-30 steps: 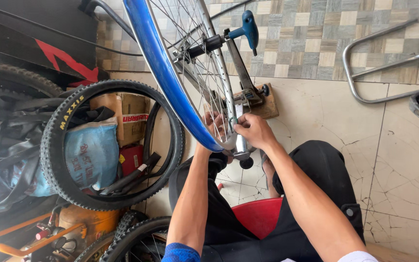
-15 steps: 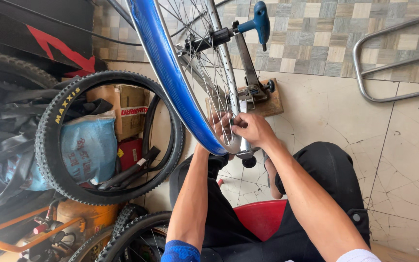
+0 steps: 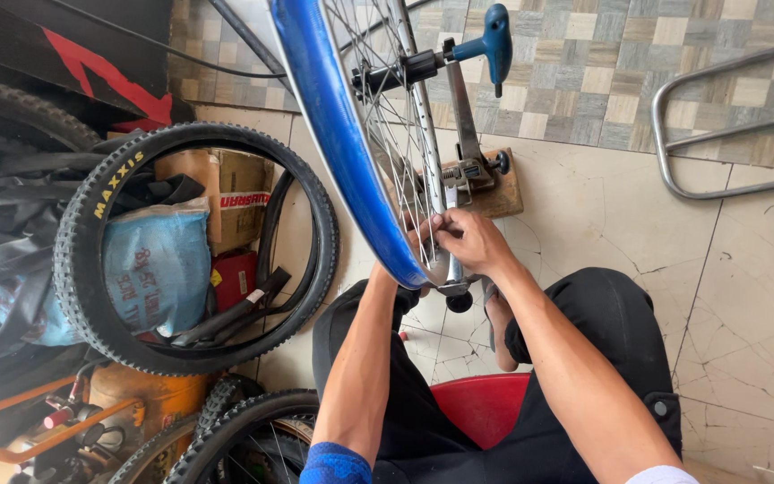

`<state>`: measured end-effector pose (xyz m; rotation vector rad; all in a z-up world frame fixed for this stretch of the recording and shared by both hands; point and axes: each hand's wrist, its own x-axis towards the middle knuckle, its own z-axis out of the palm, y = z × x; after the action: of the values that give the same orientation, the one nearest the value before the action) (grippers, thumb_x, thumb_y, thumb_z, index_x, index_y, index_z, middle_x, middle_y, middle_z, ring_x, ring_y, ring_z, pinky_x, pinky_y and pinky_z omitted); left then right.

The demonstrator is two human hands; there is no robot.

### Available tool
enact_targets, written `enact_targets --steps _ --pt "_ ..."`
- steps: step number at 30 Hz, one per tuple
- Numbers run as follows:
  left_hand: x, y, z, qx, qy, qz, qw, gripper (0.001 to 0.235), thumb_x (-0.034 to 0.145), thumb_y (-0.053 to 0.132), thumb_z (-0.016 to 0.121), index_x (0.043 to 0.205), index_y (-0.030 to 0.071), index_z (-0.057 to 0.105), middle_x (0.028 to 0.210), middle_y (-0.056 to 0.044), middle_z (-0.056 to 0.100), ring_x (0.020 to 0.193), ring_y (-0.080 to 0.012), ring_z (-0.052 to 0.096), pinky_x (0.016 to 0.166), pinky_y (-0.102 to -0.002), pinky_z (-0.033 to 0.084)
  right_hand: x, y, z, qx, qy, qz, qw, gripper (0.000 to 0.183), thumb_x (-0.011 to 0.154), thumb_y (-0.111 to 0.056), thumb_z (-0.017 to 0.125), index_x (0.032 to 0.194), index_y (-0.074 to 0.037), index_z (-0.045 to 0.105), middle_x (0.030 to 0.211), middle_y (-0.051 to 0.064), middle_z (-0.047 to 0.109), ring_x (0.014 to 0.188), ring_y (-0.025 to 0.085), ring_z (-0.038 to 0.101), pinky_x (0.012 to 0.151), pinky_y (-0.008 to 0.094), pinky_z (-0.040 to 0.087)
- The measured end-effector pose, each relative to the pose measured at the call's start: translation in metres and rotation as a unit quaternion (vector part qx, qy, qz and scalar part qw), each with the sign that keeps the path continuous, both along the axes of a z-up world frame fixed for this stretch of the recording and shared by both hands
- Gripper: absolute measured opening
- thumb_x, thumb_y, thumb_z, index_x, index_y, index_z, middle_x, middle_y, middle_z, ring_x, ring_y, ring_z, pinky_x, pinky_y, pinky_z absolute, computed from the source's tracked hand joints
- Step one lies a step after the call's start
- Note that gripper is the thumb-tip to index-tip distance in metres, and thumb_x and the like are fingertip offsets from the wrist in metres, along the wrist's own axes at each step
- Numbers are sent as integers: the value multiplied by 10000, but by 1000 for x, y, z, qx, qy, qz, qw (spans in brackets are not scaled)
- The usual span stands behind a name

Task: The person adjusts the spokes of a blue bicycle wheel mounted on a truing stand. They use a spoke wrench to tighten or loosen individual nipples while rotating the wheel to check alignment against a fixed caliper.

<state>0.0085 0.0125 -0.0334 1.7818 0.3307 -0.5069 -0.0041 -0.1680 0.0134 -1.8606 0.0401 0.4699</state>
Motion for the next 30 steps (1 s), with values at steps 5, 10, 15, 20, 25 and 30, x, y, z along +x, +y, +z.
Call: enact_targets --steps 5,10,15,20,25,30 --pt "-4 -12 7 39 -70 65 995 487 800 279 878 1062 -57 644 895 -141 655 803 -214 607 666 -355 534 -1 0 -7 -27 -33 -9 999 248 895 -225 699 1023 -13 720 952 119 794 904 219 768 795 343 568" --pt "-3 -5 26 -41 -82 89 992 389 895 314 707 1079 -28 686 924 -136 718 837 -205 687 709 -333 574 -1 -1 -14 16 -12 -28 999 233 914 -196 706 1046 -4 709 942 107 780 854 174 741 780 312 571" --pt "-1 -1 48 -13 -75 54 996 426 876 292 743 1132 -47 704 971 -162 780 880 -211 745 760 -319 594 1 1 -30 68 -20 -119 990 223 976 -200 696 1085 -6 695 962 92 743 836 141 684 750 293 561" --pt "-3 -1 70 68 -34 -28 997 585 809 305 787 1279 -6 630 1052 -143 754 902 -210 741 732 -331 598 0 -14 -23 -15 -41 -144 989 199 983 -184 671 1078 -10 696 914 74 747 780 110 670 698 270 539" --pt "4 -3 36 -11 -44 -31 998 596 823 277 798 1284 -62 630 1044 -171 774 930 -221 758 772 -341 619 -5 -25 -14 -54 -34 -165 984 205 980 -192 707 1025 8 695 883 80 757 763 106 667 686 270 531" --pt "2 -6 19 -55 -35 -18 998 597 823 258 807 1278 -86 631 1032 -181 780 923 -222 762 797 -335 620 -9 -24 7 -21 -52 -173 983 241 930 -181 709 1099 -8 700 956 59 766 839 84 692 744 252 553"
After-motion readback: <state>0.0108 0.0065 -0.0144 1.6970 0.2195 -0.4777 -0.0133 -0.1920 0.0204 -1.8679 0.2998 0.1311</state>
